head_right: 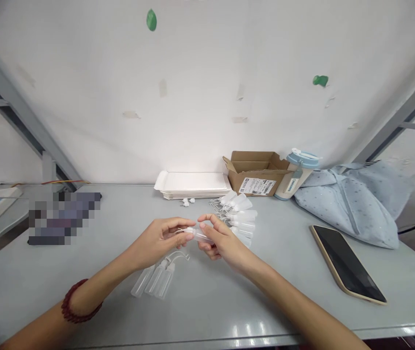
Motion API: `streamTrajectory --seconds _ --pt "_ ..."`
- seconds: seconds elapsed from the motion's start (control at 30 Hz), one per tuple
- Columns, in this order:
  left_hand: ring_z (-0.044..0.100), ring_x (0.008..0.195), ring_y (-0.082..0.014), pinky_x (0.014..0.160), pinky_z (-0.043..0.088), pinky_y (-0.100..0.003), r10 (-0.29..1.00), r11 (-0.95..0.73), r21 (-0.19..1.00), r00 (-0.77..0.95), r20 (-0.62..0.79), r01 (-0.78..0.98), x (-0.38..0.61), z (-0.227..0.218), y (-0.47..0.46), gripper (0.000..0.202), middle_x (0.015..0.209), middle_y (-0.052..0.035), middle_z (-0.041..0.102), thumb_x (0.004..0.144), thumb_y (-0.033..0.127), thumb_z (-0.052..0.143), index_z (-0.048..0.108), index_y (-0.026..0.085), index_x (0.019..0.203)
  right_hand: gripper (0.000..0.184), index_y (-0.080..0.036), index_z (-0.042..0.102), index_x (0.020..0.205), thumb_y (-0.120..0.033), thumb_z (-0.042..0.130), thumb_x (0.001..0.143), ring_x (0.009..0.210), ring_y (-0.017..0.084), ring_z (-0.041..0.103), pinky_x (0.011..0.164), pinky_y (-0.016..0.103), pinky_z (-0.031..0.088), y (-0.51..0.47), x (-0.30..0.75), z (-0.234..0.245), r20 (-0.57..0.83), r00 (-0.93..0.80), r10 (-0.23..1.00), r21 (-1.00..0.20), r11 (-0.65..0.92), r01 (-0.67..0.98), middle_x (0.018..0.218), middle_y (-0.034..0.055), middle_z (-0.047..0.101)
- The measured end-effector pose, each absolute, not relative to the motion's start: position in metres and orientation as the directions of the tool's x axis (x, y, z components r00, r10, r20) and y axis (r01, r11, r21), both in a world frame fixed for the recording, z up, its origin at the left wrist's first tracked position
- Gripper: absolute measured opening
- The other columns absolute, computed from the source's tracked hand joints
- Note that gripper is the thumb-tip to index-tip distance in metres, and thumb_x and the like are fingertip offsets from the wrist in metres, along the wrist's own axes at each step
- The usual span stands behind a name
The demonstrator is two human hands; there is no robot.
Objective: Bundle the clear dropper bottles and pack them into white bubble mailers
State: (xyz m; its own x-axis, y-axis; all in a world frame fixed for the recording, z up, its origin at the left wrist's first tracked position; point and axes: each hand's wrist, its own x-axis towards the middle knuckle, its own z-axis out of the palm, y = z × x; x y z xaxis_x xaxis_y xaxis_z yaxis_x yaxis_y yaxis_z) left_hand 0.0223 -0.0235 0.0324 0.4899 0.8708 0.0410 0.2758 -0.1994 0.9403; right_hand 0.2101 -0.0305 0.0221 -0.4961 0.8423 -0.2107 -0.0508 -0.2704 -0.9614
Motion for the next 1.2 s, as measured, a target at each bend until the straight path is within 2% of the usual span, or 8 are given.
streamTrajectory --seconds 0.13,0.23,0.33,0.57,0.77,1.0,1.1,1.2 --pt "0.054 0.067 -0.0126 0.062 0.046 -0.023 0.858 -0.214 0.943 0.510 0.057 0.254 0.023 0.031 -0.024 0.023 0.081 -0.0025 0.063 0.081 0.033 0.054 0.065 0.016 0.090 0.025 -0.026 0.034 0.095 -0.047 0.043 0.087 0.045 0.005 0.013 0.045 0.021 0.011 -0.031 0.210 0.024 -0.221 -0.494 0.841 -0.961 -0.274 -0.036 0.053 -0.0107 0.032" --pt "0.054 0.071 -0.0135 0.065 0.044 -0.023 0.855 -0.306 0.909 0.503 0.131 0.284 0.024 0.032 -0.024 0.020 0.083 -0.0027 0.064 0.081 0.030 0.055 0.066 0.017 0.090 0.026 -0.026 0.033 0.094 -0.048 0.044 0.086 0.044 0.005 0.014 0.045 0.021 0.011 -0.032 0.209 0.025 -0.221 -0.485 0.846 -0.963 -0.267 -0.026 0.052 -0.0110 0.031" --pt "0.055 0.076 -0.0148 0.068 0.045 -0.024 0.868 -0.294 0.910 0.480 0.126 0.293 0.023 0.033 -0.023 0.019 0.085 -0.0033 0.065 0.079 0.029 0.057 0.067 0.016 0.090 0.028 -0.026 0.034 0.094 -0.050 0.045 0.085 0.044 0.006 0.019 0.045 0.020 0.014 -0.031 0.208 0.025 -0.210 -0.459 0.863 -0.969 -0.247 -0.020 0.053 -0.0104 0.033" --pt "0.055 0.065 -0.0124 0.063 0.046 -0.025 0.891 -0.116 0.969 0.453 0.005 0.218 0.020 0.036 -0.017 0.024 0.073 -0.0022 0.062 0.079 0.035 0.056 0.065 0.014 0.086 0.029 -0.022 0.041 0.097 -0.047 0.049 0.085 0.056 0.010 0.043 0.052 0.024 0.034 -0.030 0.209 0.017 0.060 -0.352 0.934 -0.971 0.136 0.195 0.069 -0.0032 0.050" --pt "0.055 0.058 -0.0109 0.057 0.045 -0.024 0.850 -0.025 0.976 0.519 -0.093 0.216 0.019 0.031 -0.012 0.032 0.070 -0.0018 0.061 0.083 0.041 0.050 0.061 0.013 0.072 0.022 -0.022 0.041 0.097 -0.042 0.043 0.089 0.059 0.011 0.048 0.056 0.026 0.038 -0.033 0.208 0.014 0.119 -0.359 0.926 -0.933 0.228 0.279 0.072 -0.0011 0.054" --pt "0.050 0.050 -0.0089 0.048 0.041 -0.022 0.826 0.144 0.966 0.511 -0.238 0.216 0.016 0.033 -0.011 0.037 0.061 0.0001 0.055 0.080 0.046 0.053 0.055 0.013 0.062 0.021 -0.021 0.043 0.098 -0.040 0.044 0.089 0.058 0.010 0.048 0.056 0.025 0.037 -0.032 0.208 0.011 0.121 -0.366 0.923 -0.934 0.231 0.273 0.071 -0.0017 0.054" --pt "0.047 0.047 -0.0088 0.045 0.038 -0.022 0.828 0.153 0.951 0.489 -0.273 0.270 0.016 0.032 -0.011 0.042 0.057 0.0011 0.052 0.079 0.051 0.052 0.057 0.013 0.064 0.023 -0.021 0.042 0.096 -0.042 0.044 0.088 0.055 0.010 0.046 0.054 0.025 0.036 -0.031 0.208 0.012 0.112 -0.370 0.922 -0.948 0.211 0.239 0.066 -0.0032 0.051" --pt "0.045 0.046 -0.0086 0.045 0.038 -0.022 0.847 0.104 0.957 0.479 -0.228 0.271 0.019 0.031 -0.014 0.043 0.054 0.0022 0.050 0.079 0.053 0.051 0.055 0.013 0.062 0.025 -0.020 0.042 0.092 -0.044 0.045 0.087 0.049 0.009 0.040 0.050 0.024 0.032 -0.031 0.208 0.012 0.112 -0.358 0.927 -0.961 0.193 0.199 0.056 -0.0073 0.043"
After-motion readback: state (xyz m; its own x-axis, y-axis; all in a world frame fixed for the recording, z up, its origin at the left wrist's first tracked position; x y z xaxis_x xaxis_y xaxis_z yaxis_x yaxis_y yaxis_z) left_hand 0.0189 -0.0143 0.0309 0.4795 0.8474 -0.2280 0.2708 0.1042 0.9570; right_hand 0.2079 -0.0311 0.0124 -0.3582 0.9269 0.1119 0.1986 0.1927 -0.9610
